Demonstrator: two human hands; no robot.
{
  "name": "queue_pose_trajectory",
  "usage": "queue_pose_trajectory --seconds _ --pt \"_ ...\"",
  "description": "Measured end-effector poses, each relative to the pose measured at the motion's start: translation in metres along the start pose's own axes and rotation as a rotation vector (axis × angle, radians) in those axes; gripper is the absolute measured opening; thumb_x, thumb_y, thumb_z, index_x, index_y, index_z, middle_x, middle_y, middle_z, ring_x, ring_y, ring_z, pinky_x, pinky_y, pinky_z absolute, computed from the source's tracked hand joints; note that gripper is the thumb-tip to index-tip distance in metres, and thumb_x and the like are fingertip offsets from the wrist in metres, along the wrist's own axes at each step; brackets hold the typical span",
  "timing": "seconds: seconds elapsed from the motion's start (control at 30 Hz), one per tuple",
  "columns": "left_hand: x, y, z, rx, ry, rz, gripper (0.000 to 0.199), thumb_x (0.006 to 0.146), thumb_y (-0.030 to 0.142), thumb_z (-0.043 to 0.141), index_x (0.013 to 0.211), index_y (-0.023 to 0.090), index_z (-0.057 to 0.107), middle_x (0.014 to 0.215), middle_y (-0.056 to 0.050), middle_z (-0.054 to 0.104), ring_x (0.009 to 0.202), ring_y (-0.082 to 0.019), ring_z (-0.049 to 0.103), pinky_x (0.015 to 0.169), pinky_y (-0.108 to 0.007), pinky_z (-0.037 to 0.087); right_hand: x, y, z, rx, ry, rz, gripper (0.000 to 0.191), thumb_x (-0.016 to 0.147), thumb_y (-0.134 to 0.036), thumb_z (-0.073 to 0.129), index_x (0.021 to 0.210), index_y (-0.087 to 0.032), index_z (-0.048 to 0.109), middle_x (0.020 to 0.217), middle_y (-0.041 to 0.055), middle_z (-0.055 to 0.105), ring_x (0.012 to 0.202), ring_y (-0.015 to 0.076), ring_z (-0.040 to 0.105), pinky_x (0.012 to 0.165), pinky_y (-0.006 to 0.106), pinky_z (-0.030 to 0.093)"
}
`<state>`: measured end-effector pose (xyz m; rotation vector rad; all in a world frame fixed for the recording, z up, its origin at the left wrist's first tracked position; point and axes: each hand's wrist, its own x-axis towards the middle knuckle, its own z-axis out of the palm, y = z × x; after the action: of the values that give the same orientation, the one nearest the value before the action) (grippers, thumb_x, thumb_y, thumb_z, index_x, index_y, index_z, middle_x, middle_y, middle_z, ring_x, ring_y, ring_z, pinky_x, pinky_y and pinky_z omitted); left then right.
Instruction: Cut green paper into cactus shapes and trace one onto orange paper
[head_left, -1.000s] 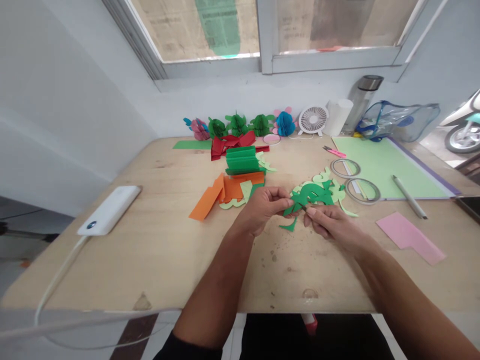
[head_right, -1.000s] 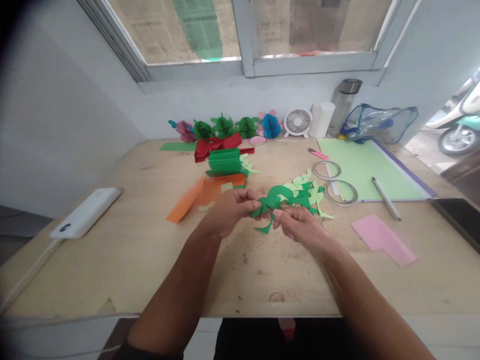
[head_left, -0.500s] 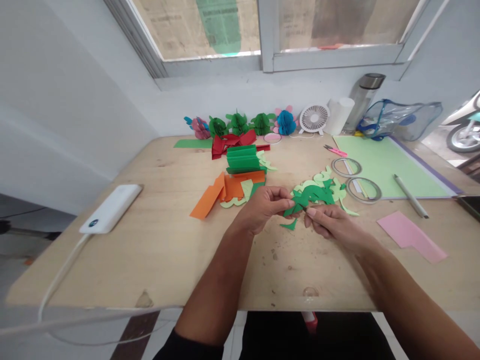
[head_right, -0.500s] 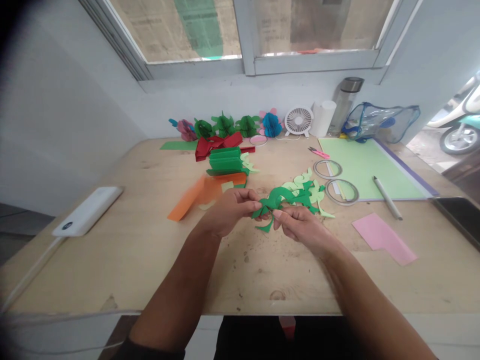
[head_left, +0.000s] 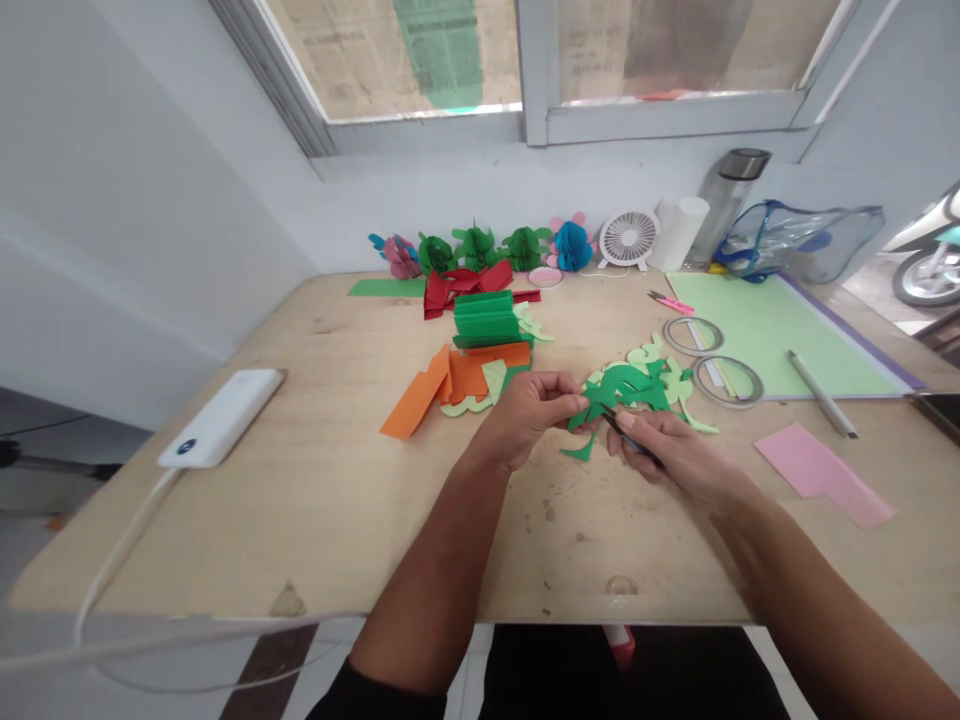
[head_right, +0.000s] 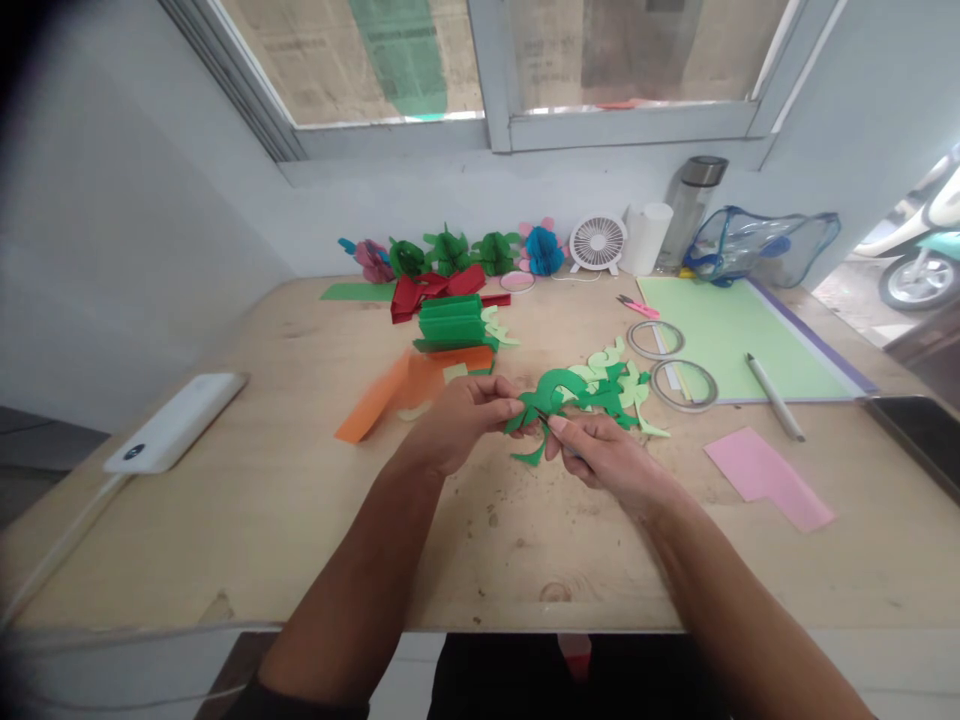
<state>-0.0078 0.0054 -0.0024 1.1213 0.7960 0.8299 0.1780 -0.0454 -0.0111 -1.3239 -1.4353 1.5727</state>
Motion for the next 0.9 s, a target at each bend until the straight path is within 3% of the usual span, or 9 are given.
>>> queue_pose_trajectory --seconds 0.23,0.9 --pt "0.0012 -0.0031 0.0037 0.001 0.044 -0.001 0.020 0.061 0.027 0.075 0.066 0.014 0.060 0.060 0.001 0.063 0.055 -0.011 0.059 0.060 -0.026 0.047 0.0014 0.0022 0.0006 -0.028 0.032 -0.015 0.050 0.085 -0.064 0.045 0.071 -0.018 0.059 0.041 -0.0074 0.031 0.037 0.0081 0.024 0.040 0.026 0.017" --pt "0.0009 -0.0037 0.0008 -0.001 -0.005 0.014 0.021 0.062 0.027 0.075 0.066 0.013 0.060 0.060 0.001 0.061 0.057 -0.011 0.059 0.061 -0.027 0.046 0.0033 0.0069 0.0006 0.002 0.028 -0.045 0.049 0.087 -0.060 0.047 0.065 -0.017 0.058 0.039 -0.0076 0.031 0.037 0.0072 0.023 0.037 0.024 0.017"
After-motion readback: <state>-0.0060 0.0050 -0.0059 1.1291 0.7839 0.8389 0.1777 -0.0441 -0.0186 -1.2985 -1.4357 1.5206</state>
